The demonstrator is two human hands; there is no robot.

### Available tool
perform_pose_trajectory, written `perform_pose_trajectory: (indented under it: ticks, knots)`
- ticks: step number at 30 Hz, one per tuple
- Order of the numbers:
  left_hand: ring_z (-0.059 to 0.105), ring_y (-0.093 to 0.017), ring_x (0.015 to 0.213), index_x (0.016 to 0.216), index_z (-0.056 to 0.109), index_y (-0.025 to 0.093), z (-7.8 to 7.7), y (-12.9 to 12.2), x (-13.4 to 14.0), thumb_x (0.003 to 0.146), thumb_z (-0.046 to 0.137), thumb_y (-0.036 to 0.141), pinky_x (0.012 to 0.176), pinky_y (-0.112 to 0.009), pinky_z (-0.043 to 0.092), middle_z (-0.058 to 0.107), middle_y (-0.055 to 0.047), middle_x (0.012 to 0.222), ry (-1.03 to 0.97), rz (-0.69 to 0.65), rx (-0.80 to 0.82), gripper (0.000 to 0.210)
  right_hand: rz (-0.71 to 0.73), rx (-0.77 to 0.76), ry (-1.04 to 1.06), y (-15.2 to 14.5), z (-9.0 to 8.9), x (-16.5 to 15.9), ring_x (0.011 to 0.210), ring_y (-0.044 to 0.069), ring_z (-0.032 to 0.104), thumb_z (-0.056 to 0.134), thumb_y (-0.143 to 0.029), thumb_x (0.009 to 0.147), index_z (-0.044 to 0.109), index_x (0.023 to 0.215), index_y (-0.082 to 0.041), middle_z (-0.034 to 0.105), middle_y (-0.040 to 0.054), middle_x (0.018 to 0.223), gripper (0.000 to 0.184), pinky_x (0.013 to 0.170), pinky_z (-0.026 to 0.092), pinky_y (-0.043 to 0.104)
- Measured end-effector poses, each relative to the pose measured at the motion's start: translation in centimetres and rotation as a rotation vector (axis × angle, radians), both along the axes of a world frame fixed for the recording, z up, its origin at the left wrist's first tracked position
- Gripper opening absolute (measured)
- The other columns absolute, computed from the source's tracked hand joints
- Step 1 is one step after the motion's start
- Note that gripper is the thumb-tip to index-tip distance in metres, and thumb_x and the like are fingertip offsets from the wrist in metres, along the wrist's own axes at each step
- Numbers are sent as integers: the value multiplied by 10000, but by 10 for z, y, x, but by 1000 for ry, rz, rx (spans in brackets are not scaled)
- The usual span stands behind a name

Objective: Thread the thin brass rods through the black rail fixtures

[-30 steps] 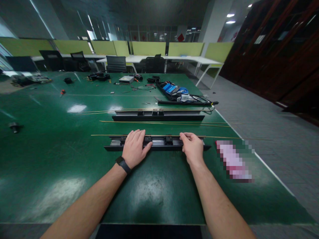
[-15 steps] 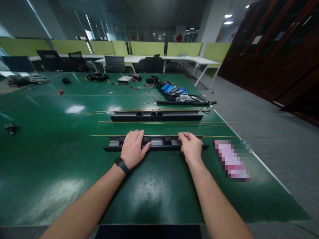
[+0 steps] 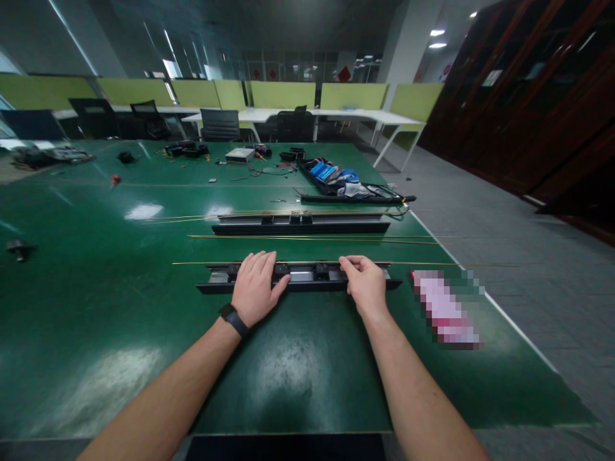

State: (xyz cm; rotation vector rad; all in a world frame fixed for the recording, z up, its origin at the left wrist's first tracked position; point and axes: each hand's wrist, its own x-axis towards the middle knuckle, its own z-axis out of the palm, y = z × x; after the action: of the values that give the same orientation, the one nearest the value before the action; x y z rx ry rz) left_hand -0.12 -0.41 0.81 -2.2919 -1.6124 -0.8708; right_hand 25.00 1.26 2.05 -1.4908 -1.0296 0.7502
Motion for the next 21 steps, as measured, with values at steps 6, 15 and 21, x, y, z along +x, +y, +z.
perform_pose_trajectory:
  ticks: [6,15,21]
  knots:
    - [542,-324,1348,1404,544,100,-1,0,0,1000,507,488,1223,-499,336,638,-179,1367,17,6,6,562,-58,-16,63,4,-4,3,331,54,425,813,-546,701,718,888,-147,761,91,843,450,302,257,228]
    - [548,-328,1333,1403,544,87,1,-1,0,1003,509,485,1217,-498,334,645,-179,1352,23,7,5,565,-12,27,87,1,0,2,324,53,429,832,-570,696,682,939,-159,732,50,794,500,290,253,212]
    - [542,-321,1341,1402,549,93,0,0,0,999,519,487,1223,-492,328,638,-173,1369,24,13,9,565,-4,9,-4,5,-8,4,325,55,426,796,-579,738,718,900,-151,748,63,796,463,307,286,225]
